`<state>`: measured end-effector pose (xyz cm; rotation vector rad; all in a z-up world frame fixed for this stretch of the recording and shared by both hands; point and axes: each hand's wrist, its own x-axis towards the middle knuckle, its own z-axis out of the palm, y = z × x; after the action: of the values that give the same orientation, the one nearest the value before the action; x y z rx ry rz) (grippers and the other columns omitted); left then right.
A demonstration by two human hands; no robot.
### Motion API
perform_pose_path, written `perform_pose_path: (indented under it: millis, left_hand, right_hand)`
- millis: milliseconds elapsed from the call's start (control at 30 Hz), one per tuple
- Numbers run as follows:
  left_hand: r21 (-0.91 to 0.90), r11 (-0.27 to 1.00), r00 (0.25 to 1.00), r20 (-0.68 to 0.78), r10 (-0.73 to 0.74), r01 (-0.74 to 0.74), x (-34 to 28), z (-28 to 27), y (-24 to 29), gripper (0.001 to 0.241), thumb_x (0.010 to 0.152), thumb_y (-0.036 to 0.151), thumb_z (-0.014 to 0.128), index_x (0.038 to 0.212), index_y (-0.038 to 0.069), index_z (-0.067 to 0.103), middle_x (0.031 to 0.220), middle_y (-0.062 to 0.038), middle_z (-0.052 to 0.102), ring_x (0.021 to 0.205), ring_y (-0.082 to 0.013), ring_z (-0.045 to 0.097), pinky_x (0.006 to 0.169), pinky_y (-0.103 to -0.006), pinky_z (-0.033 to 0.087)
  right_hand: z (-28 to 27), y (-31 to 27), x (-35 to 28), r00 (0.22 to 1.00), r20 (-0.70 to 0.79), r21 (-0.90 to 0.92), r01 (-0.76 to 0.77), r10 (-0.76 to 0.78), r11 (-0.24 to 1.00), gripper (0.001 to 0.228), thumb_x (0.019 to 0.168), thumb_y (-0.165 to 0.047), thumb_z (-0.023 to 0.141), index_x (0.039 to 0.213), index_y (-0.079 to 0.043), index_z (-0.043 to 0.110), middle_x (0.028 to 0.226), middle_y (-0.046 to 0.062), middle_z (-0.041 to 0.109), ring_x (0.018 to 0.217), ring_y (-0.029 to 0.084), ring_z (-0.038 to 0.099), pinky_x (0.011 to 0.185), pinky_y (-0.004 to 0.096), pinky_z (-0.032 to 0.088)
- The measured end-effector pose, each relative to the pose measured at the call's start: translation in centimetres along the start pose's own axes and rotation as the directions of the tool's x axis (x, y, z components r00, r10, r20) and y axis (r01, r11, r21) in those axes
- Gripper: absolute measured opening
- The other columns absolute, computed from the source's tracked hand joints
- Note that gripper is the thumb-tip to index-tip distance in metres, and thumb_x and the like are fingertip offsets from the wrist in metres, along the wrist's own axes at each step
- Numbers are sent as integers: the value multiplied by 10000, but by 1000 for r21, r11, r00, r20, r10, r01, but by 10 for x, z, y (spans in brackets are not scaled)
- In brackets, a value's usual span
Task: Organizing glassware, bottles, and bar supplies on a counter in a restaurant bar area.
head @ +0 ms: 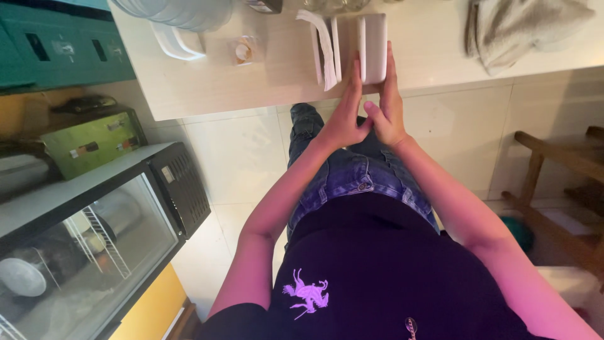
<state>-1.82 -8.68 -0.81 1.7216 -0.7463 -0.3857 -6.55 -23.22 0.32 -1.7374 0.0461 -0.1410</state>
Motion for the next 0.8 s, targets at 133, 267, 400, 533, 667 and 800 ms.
perform_pose_path:
  millis: [133,267,400,533,667,800]
  left_hand:
    - [34,999,999,-45,10,-9,0,5,-6,1209,805,-1,751,1651,58,-111,1740,-220,-36,1640,-397,25,1353,-453,176]
    - [120,992,997,-80,-19,29,-9,10,-2,1164,851,40,750,1651,33,-96,1735,-251,26,1637,-404,85,1345,-460,194]
    - [88,986,988,-57,-140,145,-25,4,25,1127,915,136,733,1637,-9,-119,1718,-297,6,1623,-428,89,1322,-462,180]
    - [55,968,966,74,-248,244,-40,-24,55,1100,967,276,695,1612,-52,-134,1703,-336,-66,1595,-446,138,1281,-436,212]
    - [77,949,903,294,-314,305,-32,-92,119,834,1001,393,657,1592,0,219,1648,-332,198,1477,-421,390,1219,-425,326]
    - [-124,953,929,288,-231,276,-15,-177,211,580,991,327,625,1517,113,503,1480,-146,635,1243,-287,678,1095,-391,486]
  right_hand:
    - [0,0,4,1000,12,57,12,-12,998,1031,1029,-634,497,1701,-19,14,1759,190,52,1640,335,251,1331,444,299]
    - [-1,-1,4,1000,26,100,6,-9,995,1016,1034,-589,521,1716,-34,11,1769,161,36,1639,328,246,1334,448,297]
    - [-3,-5,2,999,32,188,-8,2,982,1012,1041,-542,563,1685,-21,-18,1798,151,-30,1669,326,229,1360,471,288]
    - [-2,-18,-14,998,-61,120,1,7,993,1000,1039,-518,570,1718,-18,32,1829,147,18,1665,278,48,1365,431,64]
    - [14,-71,-8,960,-258,119,147,-113,982,819,1059,-460,579,1665,-55,205,1760,141,199,1651,260,169,1373,405,127]
    - [39,-152,13,916,-305,116,308,-261,944,539,1110,-194,646,1556,-138,349,1684,99,314,1589,217,268,1304,378,284]
